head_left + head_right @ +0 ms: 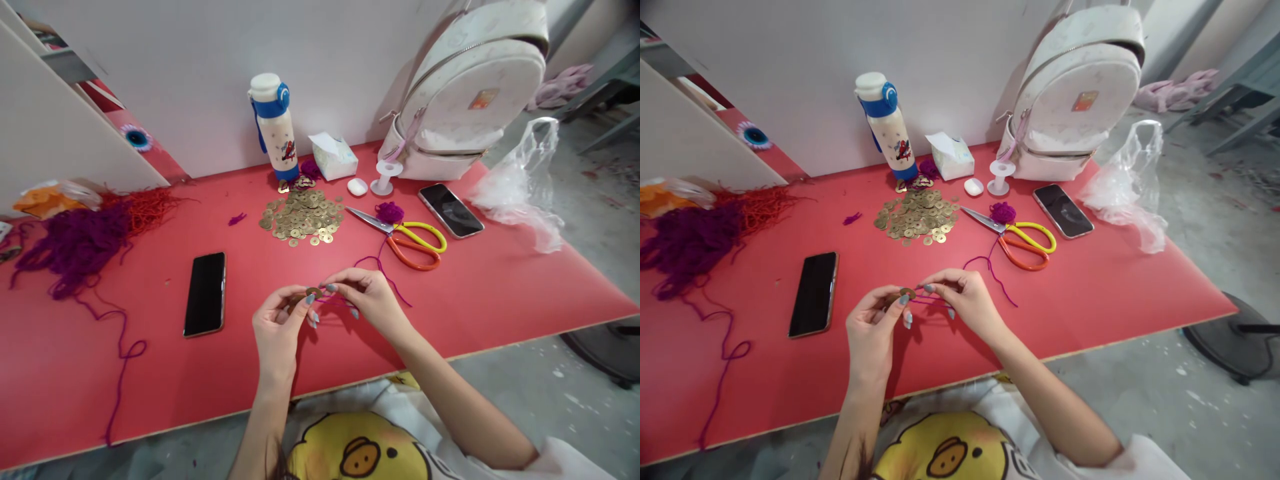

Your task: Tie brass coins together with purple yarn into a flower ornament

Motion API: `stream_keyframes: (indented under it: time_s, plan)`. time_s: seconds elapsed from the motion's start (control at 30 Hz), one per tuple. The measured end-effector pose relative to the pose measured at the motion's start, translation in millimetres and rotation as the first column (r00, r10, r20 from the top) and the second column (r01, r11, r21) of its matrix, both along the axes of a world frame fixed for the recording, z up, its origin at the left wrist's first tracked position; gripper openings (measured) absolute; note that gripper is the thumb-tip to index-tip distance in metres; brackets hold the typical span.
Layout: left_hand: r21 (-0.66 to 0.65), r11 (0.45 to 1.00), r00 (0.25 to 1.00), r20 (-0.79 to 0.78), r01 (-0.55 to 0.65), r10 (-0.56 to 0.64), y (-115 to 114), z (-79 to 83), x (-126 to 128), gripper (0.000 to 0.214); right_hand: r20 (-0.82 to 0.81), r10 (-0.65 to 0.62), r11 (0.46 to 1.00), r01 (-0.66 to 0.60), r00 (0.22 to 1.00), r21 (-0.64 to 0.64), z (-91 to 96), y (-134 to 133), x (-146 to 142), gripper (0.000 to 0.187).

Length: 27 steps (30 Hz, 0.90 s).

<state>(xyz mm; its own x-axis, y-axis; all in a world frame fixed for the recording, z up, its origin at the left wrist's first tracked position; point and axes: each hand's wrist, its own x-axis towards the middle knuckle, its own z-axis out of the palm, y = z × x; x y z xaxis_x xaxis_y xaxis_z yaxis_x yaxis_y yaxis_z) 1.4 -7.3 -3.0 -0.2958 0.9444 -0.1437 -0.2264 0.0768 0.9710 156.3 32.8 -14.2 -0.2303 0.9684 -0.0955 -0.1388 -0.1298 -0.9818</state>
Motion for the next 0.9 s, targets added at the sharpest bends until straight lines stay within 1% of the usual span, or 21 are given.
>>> stream_keyframes:
  time_s: [0.07,0.13,0.37,0.57,0.9]
  plan:
    - [0.001,1.000,1.000,-0.003,0.002,-0.002,0.6,0.6,0.4,0.011,-0.016,-0.009,1.000,0.009,1.000,-0.001,-1.3,0.1,-0.8,0.012]
    - [0.004,1.000,1.000,-0.003,0.003,-0.003,1.0,1.2,0.9,0.012,-0.036,-0.019,0.999,0.018,0.999,-0.029,-2.0,-0.3,-1.9,0.013]
    - [0.006,1.000,1.000,0.009,0.009,-0.009,0.6,1.4,2.5,0.011,-0.078,-0.083,0.988,0.072,0.993,-0.137,1.7,-3.1,-5.9,0.027]
    - [0.010,1.000,1.000,0.010,0.008,-0.008,-0.4,1.4,2.9,0.011,-0.162,-0.078,0.974,0.041,0.984,-0.225,3.1,-4.8,-8.7,0.029]
    - [0.006,1.000,1.000,0.002,0.001,-0.001,0.3,0.2,3.2,0.014,-0.209,-0.064,0.962,0.004,0.976,-0.274,-0.4,-5.4,-10.0,0.030]
